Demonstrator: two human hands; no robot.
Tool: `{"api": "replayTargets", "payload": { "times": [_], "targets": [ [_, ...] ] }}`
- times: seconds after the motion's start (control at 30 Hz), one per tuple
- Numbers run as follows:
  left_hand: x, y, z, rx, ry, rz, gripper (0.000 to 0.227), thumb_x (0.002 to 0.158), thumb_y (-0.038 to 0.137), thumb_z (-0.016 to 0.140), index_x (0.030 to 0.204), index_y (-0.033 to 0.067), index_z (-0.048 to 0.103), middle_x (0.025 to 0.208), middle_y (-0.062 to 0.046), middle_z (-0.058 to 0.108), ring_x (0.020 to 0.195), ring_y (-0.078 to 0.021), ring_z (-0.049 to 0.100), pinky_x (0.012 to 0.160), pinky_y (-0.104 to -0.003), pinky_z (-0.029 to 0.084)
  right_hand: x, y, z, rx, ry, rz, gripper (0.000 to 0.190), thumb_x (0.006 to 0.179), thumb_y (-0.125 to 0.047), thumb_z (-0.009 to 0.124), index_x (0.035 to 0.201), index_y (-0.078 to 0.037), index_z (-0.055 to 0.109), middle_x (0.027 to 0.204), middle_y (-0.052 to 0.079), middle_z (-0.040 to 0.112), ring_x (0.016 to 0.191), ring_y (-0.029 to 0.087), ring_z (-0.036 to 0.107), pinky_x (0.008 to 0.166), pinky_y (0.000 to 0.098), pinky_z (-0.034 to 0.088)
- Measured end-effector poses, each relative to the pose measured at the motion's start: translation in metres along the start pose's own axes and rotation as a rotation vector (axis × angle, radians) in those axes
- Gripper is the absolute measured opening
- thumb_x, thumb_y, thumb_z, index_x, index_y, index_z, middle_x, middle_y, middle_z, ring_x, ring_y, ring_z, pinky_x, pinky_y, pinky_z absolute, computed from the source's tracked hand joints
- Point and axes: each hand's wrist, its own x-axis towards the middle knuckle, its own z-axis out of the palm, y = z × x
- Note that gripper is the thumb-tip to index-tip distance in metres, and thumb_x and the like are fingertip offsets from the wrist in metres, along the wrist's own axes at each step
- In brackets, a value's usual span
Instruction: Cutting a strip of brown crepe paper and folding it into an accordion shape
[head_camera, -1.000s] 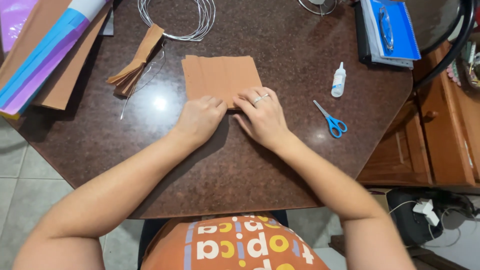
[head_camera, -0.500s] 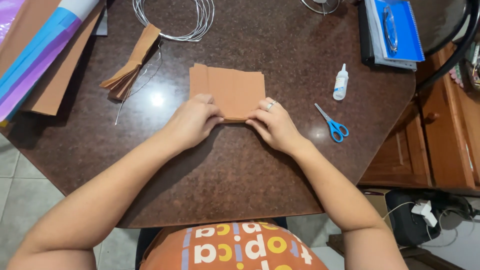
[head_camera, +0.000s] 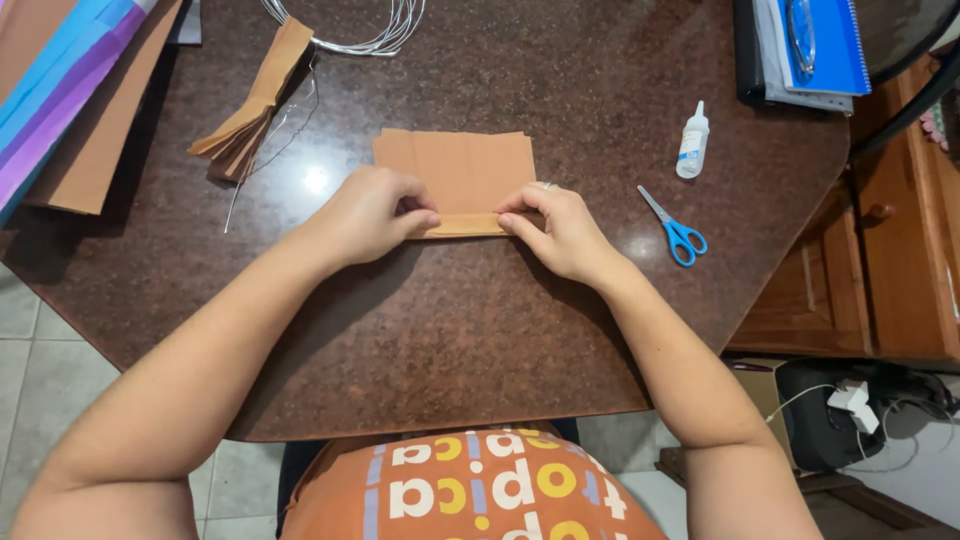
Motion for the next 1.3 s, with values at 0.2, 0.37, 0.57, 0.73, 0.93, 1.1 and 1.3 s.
{"api": "replayTargets", "payload": {
  "times": [0.2, 0.37, 0.57, 0.73, 0.93, 1.1, 1.3],
  "targets": [
    [0.0, -0.003, -0.001, 0.034, 0.004, -0.017, 0.013, 0.088, 0.022, 0.073, 0.096, 0.0133, 0.078, 0.088, -0.007, 0.078, 0.09, -0.0313, 0.075, 0.081, -0.044, 0.058, 0.001, 0.009, 0.004, -0.039, 0.004, -0.009, 0.007, 0.095, -0.014, 0.073, 0.102, -0.011, 0.075, 0.083, 0.01, 0.068, 0.085, 0.032, 0.07, 0.081, 0.0404, 0.054],
    [0.002, -0.007, 0.006, 0.107, 0.028, 0.021, 0.012, 0.087, 0.024, 0.075, 0.094, 0.0157, 0.078, 0.087, -0.006, 0.076, 0.09, -0.0312, 0.074, 0.079, -0.043, 0.058, -0.001, 0.012, 0.008, -0.083, 0.03, -0.043, 0.007, 0.094, -0.014, 0.075, 0.101, -0.013, 0.075, 0.083, 0.008, 0.066, 0.085, 0.031, 0.069, 0.08, 0.0393, 0.054],
    [-0.002, 0.005, 0.025, 0.414, 0.2, 0.263, 0.012, 0.09, 0.022, 0.067, 0.098, 0.0187, 0.074, 0.096, -0.002, 0.07, 0.095, -0.0251, 0.069, 0.08, -0.038, 0.056, -0.004, 0.016, 0.013, -0.343, 0.08, -0.173, 0.014, 0.092, -0.022, 0.077, 0.106, -0.018, 0.074, 0.096, 0.004, 0.062, 0.095, 0.029, 0.065, 0.083, 0.04, 0.053],
    [-0.015, 0.01, 0.085, 0.678, 0.34, 0.503, 0.035, 0.093, 0.011, 0.055, 0.124, 0.0017, 0.069, 0.127, -0.019, 0.071, 0.122, -0.0298, 0.066, 0.092, -0.038, 0.056, -0.021, -0.001, 0.044, -0.782, 0.197, -0.47, 0.02, 0.097, -0.011, 0.07, 0.116, -0.008, 0.073, 0.118, 0.013, 0.073, 0.105, 0.031, 0.069, 0.089, 0.0405, 0.055],
    [-0.051, 0.002, 0.065, 0.432, 0.26, 0.524, 0.055, 0.091, 0.009, 0.055, 0.141, -0.0139, 0.052, 0.146, -0.033, 0.053, 0.138, -0.0446, 0.05, 0.115, -0.053, 0.038, -0.052, -0.016, 0.021, -0.553, -0.154, -0.239, 0.063, 0.098, -0.016, 0.055, 0.149, 0.017, 0.037, 0.157, 0.04, 0.034, 0.148, 0.05, 0.032, 0.123, 0.0552, 0.023],
    [-0.06, -0.031, 0.053, 0.562, 0.285, 0.571, 0.044, 0.097, 0.012, 0.05, 0.137, -0.0031, 0.059, 0.139, -0.02, 0.064, 0.133, -0.0298, 0.06, 0.109, -0.036, 0.047, -0.058, -0.013, 0.016, -0.777, -0.077, -0.199, 0.06, 0.103, -0.033, 0.054, 0.148, 0.007, 0.047, 0.156, 0.026, 0.045, 0.147, 0.037, 0.042, 0.123, 0.0515, 0.026],
    [-0.043, -0.011, 0.035, 0.836, 0.434, 0.701, 0.04, 0.095, 0.011, 0.053, 0.133, 0.0065, 0.063, 0.106, -0.011, 0.078, 0.102, -0.0187, 0.075, 0.077, -0.027, 0.061, -0.025, -0.025, 0.032, -0.997, 0.106, -0.23, 0.058, 0.081, -0.04, 0.075, 0.121, 0.002, 0.07, 0.128, 0.02, 0.066, 0.126, 0.032, 0.058, 0.112, 0.0449, 0.039]
  ]
}}
